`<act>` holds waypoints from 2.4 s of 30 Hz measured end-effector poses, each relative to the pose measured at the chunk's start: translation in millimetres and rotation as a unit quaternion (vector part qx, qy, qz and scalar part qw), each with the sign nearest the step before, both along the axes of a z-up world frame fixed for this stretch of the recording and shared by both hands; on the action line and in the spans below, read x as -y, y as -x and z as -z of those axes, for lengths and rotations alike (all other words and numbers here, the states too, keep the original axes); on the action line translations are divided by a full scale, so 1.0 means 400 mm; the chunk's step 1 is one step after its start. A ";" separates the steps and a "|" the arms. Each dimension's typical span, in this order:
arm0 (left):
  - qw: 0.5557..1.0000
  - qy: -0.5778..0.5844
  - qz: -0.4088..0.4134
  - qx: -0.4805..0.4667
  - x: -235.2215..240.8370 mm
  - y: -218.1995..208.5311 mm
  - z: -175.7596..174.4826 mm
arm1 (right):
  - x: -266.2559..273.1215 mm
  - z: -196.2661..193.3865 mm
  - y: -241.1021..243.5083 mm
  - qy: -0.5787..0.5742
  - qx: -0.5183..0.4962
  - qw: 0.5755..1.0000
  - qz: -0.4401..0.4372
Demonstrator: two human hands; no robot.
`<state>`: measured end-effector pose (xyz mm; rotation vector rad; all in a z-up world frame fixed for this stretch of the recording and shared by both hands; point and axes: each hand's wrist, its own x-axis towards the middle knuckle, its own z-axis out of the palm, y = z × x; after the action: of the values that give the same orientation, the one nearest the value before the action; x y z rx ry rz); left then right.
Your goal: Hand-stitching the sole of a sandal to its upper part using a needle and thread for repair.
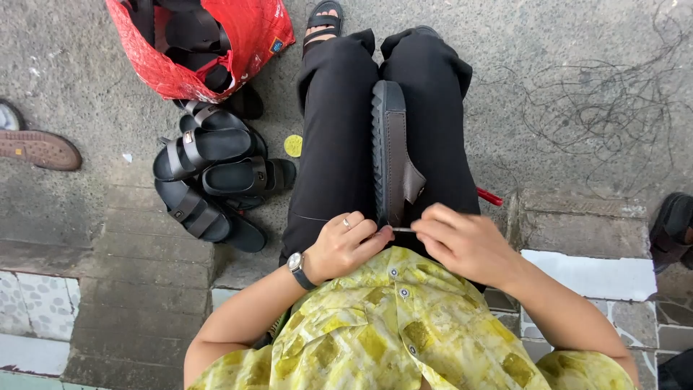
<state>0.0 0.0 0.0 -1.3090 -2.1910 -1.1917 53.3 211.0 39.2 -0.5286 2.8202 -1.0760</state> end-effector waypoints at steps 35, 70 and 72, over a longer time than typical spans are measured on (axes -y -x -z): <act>0.984 0.071 0.000 0.165 0.035 0.170 -0.044 | -0.034 0.048 -0.005 -0.180 -0.069 0.980 -0.050; 0.840 -0.005 0.017 0.543 0.000 0.023 0.087 | 0.019 0.080 -0.015 -0.065 -0.124 0.988 0.071; 0.784 -0.014 0.061 0.617 0.004 0.024 0.050 | 0.007 0.021 -0.004 -0.182 -0.116 0.976 -0.010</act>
<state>-9.5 -1.6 -20.1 -0.6120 -2.7949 -2.6377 54.8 208.4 30.8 -0.6796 3.0978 -0.4958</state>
